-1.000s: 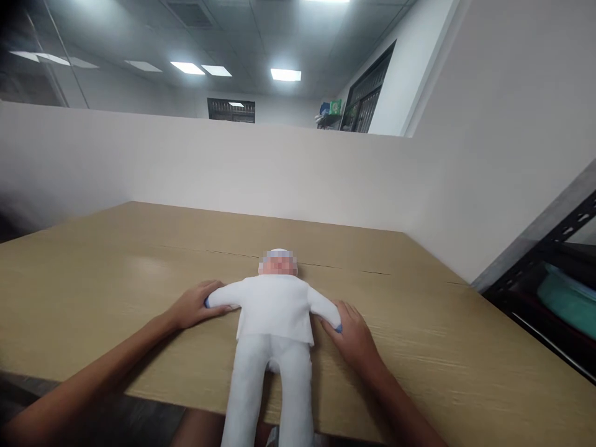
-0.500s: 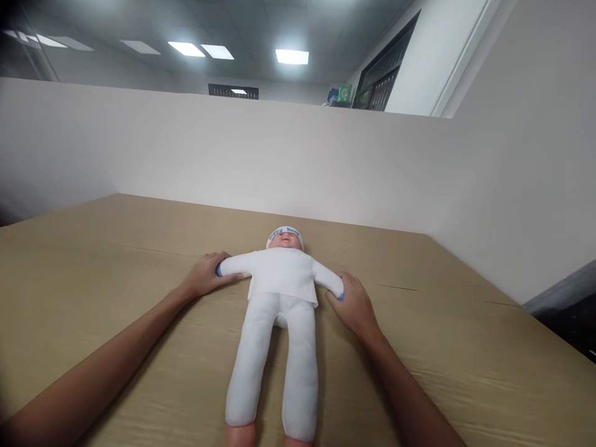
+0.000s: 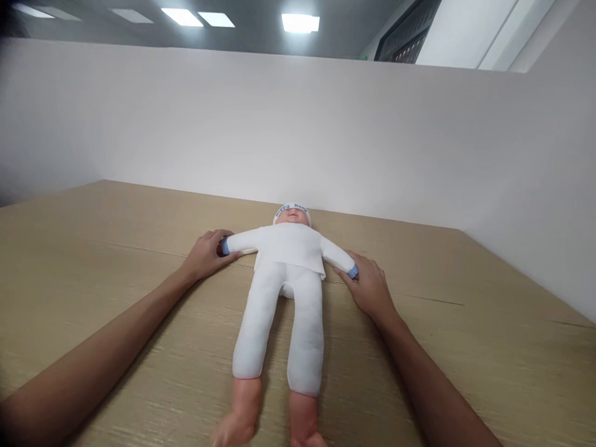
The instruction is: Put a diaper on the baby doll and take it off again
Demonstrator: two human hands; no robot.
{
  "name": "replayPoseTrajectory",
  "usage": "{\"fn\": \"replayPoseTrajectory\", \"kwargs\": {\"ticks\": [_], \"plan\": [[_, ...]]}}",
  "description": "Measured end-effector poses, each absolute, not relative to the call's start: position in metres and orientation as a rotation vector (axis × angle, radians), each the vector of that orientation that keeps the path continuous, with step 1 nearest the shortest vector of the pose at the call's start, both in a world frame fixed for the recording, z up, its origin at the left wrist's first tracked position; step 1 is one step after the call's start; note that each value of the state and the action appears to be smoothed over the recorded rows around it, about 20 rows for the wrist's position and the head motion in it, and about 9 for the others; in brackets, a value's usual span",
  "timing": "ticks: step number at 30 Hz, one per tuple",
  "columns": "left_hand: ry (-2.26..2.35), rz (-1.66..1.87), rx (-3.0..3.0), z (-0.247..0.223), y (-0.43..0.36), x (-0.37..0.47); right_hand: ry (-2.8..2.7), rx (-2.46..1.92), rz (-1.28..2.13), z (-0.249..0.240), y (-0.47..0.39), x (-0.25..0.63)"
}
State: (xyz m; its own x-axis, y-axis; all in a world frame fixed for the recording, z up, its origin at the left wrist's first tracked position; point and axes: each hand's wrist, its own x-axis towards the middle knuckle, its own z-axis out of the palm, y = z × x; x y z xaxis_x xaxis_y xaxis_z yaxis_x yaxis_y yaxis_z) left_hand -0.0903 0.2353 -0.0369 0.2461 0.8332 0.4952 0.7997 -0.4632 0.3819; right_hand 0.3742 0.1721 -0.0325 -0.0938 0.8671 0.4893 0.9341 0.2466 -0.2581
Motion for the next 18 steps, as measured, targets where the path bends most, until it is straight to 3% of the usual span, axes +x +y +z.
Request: {"fn": "replayPoseTrajectory", "kwargs": {"ticks": [9, 18], "plan": [[1.637, 1.051, 2.460, -0.039, 0.203, -0.090, -1.812, -1.744, -0.407, -0.038, 0.139, 0.355], [1.626, 1.239, 2.358, -0.027, 0.088, -0.075, -1.733, -1.664, -0.419, -0.036, 0.001, 0.298]]}}
